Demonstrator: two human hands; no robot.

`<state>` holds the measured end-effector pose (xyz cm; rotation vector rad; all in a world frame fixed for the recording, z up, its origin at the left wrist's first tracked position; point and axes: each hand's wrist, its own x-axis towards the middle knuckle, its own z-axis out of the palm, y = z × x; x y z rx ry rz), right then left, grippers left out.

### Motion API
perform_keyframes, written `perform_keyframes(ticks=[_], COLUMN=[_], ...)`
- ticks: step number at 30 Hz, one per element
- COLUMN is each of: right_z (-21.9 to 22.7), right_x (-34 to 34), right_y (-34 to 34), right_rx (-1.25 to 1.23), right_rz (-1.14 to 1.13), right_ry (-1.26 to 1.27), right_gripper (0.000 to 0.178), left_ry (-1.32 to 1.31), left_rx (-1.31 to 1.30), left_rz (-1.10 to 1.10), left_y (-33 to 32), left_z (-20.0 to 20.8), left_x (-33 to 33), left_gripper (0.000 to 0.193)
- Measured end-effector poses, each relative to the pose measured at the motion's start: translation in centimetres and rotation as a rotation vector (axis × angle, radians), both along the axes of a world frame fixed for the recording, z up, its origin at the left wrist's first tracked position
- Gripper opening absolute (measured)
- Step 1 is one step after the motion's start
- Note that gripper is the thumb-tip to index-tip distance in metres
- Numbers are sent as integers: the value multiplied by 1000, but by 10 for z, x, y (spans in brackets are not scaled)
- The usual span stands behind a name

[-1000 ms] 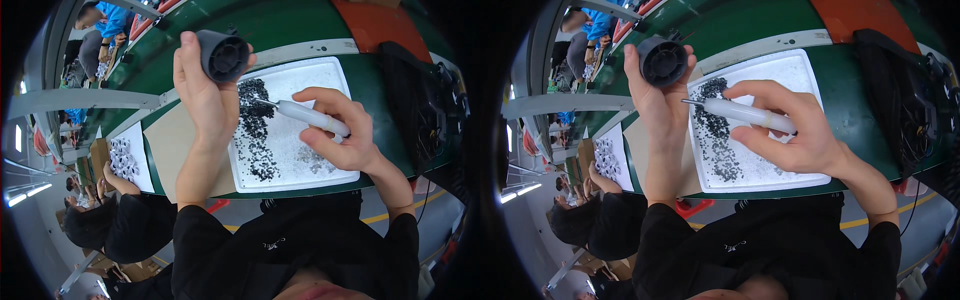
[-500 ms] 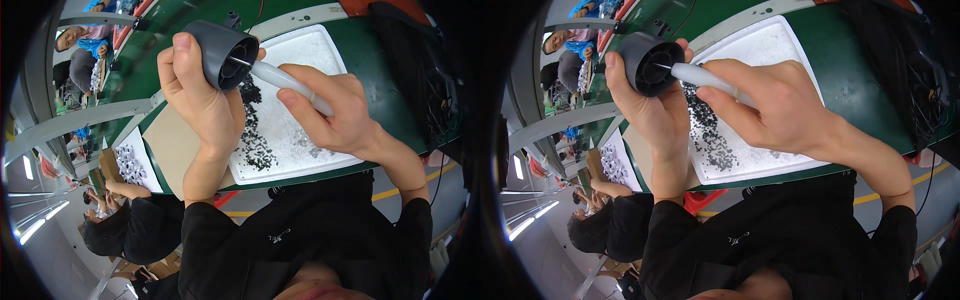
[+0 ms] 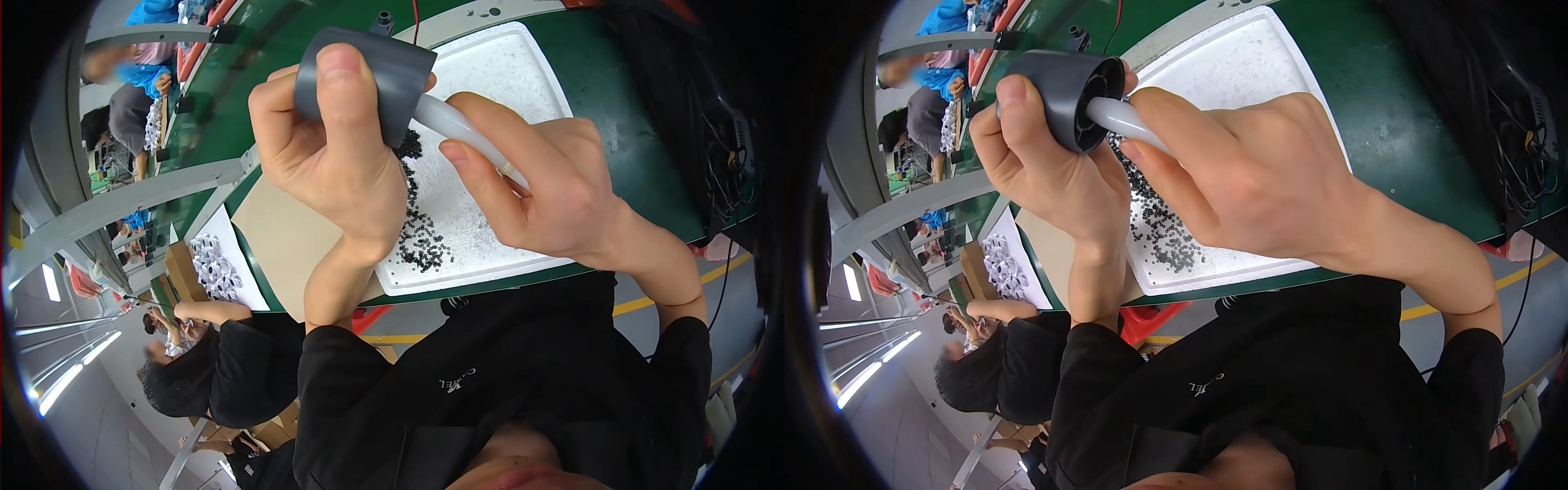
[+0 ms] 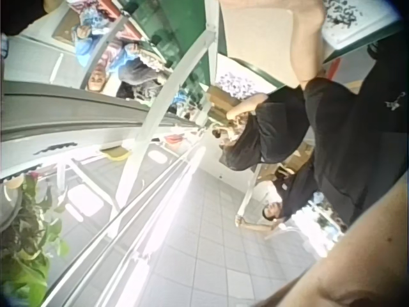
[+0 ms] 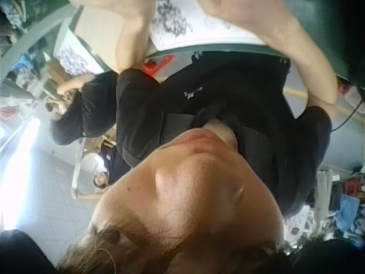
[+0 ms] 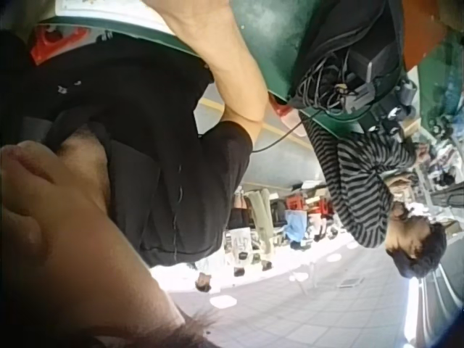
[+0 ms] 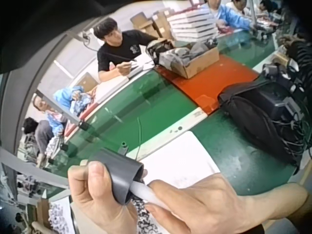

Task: Sorting small electronic components on a tray using a vacuum pickup tool and inspecting a plastic fan housing assembly.

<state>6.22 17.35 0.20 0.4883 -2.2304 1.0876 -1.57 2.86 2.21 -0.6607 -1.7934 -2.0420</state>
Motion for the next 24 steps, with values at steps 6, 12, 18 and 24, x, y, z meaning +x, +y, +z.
perform_keyframes(ticks=[6,12,18,24], right_z=[4,28,11,0], right_x=[1,-14,-21,-24], right_y=[-5,8,11,20], right_rx=[-171,-874,-762,-860], right_rz=[38,329,328,208], right_ry=[-42,-871,-717,-625], right_gripper=[20,27,37,39], left_ry=[21,42,-442,-770], left_rx=[-43,7,233,573], left_rz=[-27,37,-217,-404], left_y=[0,-2,-6,-26], left_z=[1,-13,11,18], left_x=[4,-11,-26,-24], left_gripper=[26,24,32,41])
